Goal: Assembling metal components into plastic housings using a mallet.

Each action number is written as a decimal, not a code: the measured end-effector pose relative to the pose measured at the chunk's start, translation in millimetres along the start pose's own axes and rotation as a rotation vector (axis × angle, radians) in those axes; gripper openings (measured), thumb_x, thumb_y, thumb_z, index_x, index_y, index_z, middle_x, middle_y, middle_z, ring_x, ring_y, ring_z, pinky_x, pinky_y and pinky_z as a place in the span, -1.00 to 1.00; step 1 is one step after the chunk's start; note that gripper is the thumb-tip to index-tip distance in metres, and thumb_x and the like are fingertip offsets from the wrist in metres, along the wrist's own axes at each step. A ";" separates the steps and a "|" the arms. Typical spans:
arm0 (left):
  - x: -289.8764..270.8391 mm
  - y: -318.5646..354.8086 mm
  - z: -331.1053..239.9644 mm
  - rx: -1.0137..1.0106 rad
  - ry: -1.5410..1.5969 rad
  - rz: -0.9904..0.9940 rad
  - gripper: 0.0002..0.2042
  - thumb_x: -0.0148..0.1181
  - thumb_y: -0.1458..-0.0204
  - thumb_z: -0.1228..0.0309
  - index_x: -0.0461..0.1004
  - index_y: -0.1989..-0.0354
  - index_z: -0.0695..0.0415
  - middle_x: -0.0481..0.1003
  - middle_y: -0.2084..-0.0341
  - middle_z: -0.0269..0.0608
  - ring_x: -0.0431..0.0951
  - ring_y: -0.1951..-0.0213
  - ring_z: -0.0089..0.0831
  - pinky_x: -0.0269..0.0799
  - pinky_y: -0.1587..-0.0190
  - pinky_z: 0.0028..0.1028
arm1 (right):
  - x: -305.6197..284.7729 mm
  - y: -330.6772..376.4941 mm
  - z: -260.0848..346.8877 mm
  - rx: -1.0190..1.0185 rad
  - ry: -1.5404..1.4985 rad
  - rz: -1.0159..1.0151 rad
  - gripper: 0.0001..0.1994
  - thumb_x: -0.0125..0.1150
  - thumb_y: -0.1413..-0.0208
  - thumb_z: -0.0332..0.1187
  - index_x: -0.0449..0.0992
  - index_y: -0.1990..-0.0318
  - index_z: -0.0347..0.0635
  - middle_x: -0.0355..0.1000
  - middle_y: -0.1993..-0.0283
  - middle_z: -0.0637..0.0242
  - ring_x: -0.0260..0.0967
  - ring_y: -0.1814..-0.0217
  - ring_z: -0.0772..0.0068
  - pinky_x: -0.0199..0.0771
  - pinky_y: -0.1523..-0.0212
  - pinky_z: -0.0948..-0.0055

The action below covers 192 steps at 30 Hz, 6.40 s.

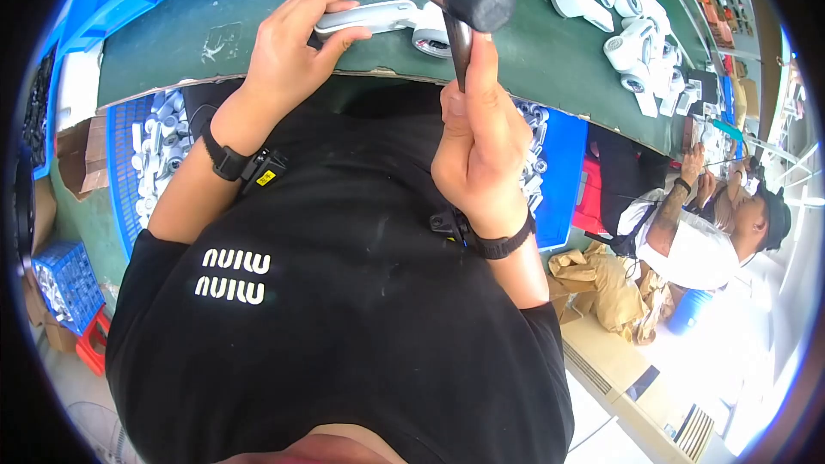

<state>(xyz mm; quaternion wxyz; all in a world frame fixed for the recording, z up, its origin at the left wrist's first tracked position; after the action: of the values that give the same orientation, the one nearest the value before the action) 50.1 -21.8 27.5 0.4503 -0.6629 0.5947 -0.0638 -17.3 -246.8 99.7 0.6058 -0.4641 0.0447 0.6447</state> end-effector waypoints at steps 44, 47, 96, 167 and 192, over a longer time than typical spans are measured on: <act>0.8 0.4 4.8 -0.223 0.149 0.046 -0.45 0.64 -0.03 0.41 0.53 -0.20 0.13 0.71 0.25 -0.16 0.72 0.18 -0.17 0.63 0.05 -0.28 | 6.6 0.7 -13.7 0.122 0.065 0.283 -0.42 0.14 -0.33 -0.65 0.45 -0.51 -0.23 0.60 0.32 0.08 0.51 0.40 0.34 0.57 0.25 0.40; 1.9 -0.3 5.2 -0.032 0.035 0.010 -0.53 0.62 -0.04 0.38 0.57 -0.11 0.14 0.70 0.25 -0.11 0.69 0.17 0.00 0.60 0.05 -0.18 | -7.4 10.1 -12.7 0.074 -0.180 0.019 -0.44 0.14 -0.33 -0.67 0.45 -0.49 -0.30 0.56 0.34 0.20 0.49 0.42 0.34 0.56 0.24 0.44; -273.0 390.6 217.0 -1.553 0.034 -0.464 -0.77 0.38 -0.33 0.28 0.48 0.23 0.13 0.57 0.35 -0.23 0.54 0.41 -0.43 0.65 0.22 -0.35 | 13.3 -52.9 -80.9 0.417 -0.276 -0.127 -0.69 0.35 -0.33 -0.55 0.69 -0.19 -0.24 0.63 -0.03 0.46 0.40 0.14 0.74 0.42 0.10 0.63; -34.7 -200.5 44.4 -0.158 -0.973 0.464 -0.74 0.25 -0.08 0.55 0.54 0.03 0.18 0.71 0.19 0.15 0.75 0.09 0.14 0.69 0.07 0.00 | 1.6 -2.1 -125.4 0.535 -0.683 -0.245 -0.64 0.33 -0.33 -0.53 0.62 -0.25 -0.26 0.58 -0.09 0.32 0.33 0.58 0.73 0.35 0.59 0.62; 26.2 -51.3 -41.7 0.033 -0.100 0.226 -0.43 0.54 -0.01 0.49 0.44 -0.20 0.21 0.67 0.19 -0.06 0.69 0.10 -0.01 0.55 -0.04 -0.17 | 12.9 -27.9 -91.1 0.752 -0.750 -0.193 -0.84 0.28 -0.41 -0.43 0.69 0.06 -0.34 0.66 0.39 0.38 0.25 0.63 0.77 0.22 0.62 0.63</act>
<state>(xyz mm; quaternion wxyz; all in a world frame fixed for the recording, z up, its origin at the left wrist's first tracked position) 69.2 -71.5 74.6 0.4945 -0.5867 0.6412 0.0106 57.3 -286.4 53.9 0.7610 0.0447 0.0102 0.6471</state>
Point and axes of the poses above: each hand's wrist, its own y-axis away from the middle knuckle, its own x-axis out of the palm, z = x × y, the point moved 4 cm from there along -y, towards the middle knuckle
